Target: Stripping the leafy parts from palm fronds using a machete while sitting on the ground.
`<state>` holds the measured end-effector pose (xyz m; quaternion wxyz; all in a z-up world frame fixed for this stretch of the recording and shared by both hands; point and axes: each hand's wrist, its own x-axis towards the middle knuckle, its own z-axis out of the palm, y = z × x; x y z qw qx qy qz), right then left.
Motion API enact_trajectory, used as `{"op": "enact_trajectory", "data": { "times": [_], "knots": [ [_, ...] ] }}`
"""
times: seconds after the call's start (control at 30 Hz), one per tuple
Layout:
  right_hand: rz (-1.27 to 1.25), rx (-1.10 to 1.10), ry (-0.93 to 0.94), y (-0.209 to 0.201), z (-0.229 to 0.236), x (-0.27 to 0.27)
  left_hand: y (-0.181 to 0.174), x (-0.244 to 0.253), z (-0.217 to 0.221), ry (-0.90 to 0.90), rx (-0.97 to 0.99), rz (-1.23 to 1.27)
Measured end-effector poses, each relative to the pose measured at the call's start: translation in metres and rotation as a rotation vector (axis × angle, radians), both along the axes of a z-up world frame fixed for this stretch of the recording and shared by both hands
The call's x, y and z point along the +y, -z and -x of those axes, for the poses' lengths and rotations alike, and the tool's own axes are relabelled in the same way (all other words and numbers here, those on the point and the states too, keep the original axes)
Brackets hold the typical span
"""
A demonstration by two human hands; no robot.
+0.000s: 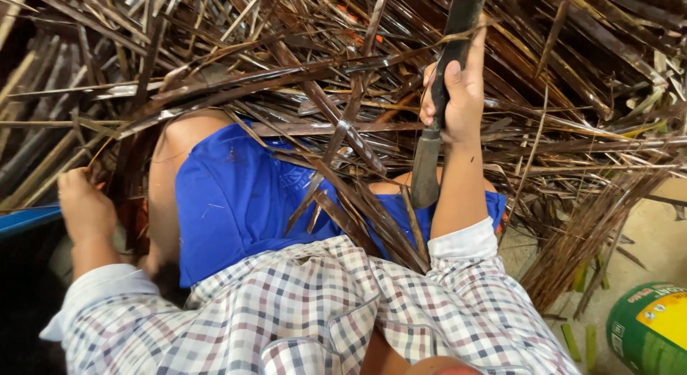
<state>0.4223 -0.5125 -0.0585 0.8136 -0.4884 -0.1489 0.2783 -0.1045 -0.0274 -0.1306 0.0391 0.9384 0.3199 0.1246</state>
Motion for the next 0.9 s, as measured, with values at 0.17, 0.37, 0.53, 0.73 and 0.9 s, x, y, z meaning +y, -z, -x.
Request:
{"op": "enact_trajectory", "data": {
  "times": [0.17,0.37,0.53,0.73,0.9],
  "knots": [
    [0.115,-0.023,0.044,-0.01,0.012,0.017,-0.028,-0.049,-0.108,-0.202,-0.074,0.324],
    [0.151,0.034,-0.127,-0.033,0.053,0.045,-0.05,-0.121,-0.253,0.015,-0.16,0.481],
    [-0.127,0.001,-0.372,0.011,0.08,0.068,-0.03,-0.189,-0.34,0.336,-0.415,0.562],
    [-0.095,0.068,-0.474,0.006,0.097,0.071,-0.036,-0.25,-0.359,0.319,-0.551,1.179],
    [-0.134,0.093,-0.492,-0.002,0.093,0.07,-0.037,-0.247,-0.361,0.345,-0.522,1.186]
  ]
}}
